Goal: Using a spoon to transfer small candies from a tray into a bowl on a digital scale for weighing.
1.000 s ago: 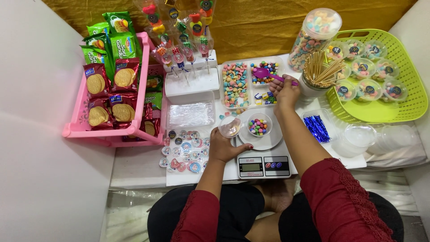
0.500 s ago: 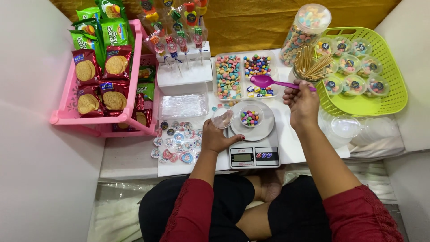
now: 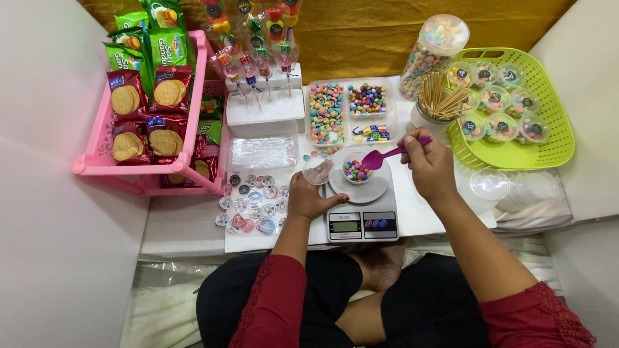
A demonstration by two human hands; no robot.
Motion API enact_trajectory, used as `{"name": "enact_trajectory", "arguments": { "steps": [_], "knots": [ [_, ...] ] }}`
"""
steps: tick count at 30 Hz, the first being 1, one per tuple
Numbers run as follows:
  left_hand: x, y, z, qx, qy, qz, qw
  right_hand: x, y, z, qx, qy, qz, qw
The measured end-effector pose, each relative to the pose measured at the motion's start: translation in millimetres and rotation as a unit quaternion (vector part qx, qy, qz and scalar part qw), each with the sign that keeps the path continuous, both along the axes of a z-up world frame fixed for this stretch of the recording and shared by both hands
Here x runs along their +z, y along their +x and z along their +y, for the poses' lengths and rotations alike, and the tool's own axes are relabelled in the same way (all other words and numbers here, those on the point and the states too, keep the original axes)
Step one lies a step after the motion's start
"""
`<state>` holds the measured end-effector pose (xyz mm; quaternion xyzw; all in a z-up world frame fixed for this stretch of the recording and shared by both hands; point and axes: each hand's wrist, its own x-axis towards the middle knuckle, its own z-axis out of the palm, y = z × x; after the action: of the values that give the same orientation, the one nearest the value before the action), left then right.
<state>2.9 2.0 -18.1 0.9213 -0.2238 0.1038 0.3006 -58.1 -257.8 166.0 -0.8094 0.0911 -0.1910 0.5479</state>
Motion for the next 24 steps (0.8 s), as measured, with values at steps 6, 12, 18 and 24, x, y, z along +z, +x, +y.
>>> {"name": "enact_trajectory", "arguments": {
  "steps": [6, 12, 18, 24],
  "knots": [
    [3.1, 0.0, -0.2, -0.003, 0.018, 0.019, 1.000, 18.3, 2.1, 23.6, 0.054, -0.082, 0.047, 0.994],
    [-1.6, 0.5, -0.5, 0.005, 0.007, 0.012, 1.000, 10.1, 13.1, 7.4, -0.034, -0.058, -0.050, 0.996],
    [6.1, -0.1, 0.1, 0.000, 0.000, 0.020, 1.000, -27.7, 74.3, -14.6, -0.049, -0.037, -0.080, 0.995],
    [-7.6, 3.2, 0.1, 0.007, -0.001, 0.031, 0.999, -72.1, 136.2, -13.3, -0.058, 0.041, -0.091, 0.993]
  ]
}}
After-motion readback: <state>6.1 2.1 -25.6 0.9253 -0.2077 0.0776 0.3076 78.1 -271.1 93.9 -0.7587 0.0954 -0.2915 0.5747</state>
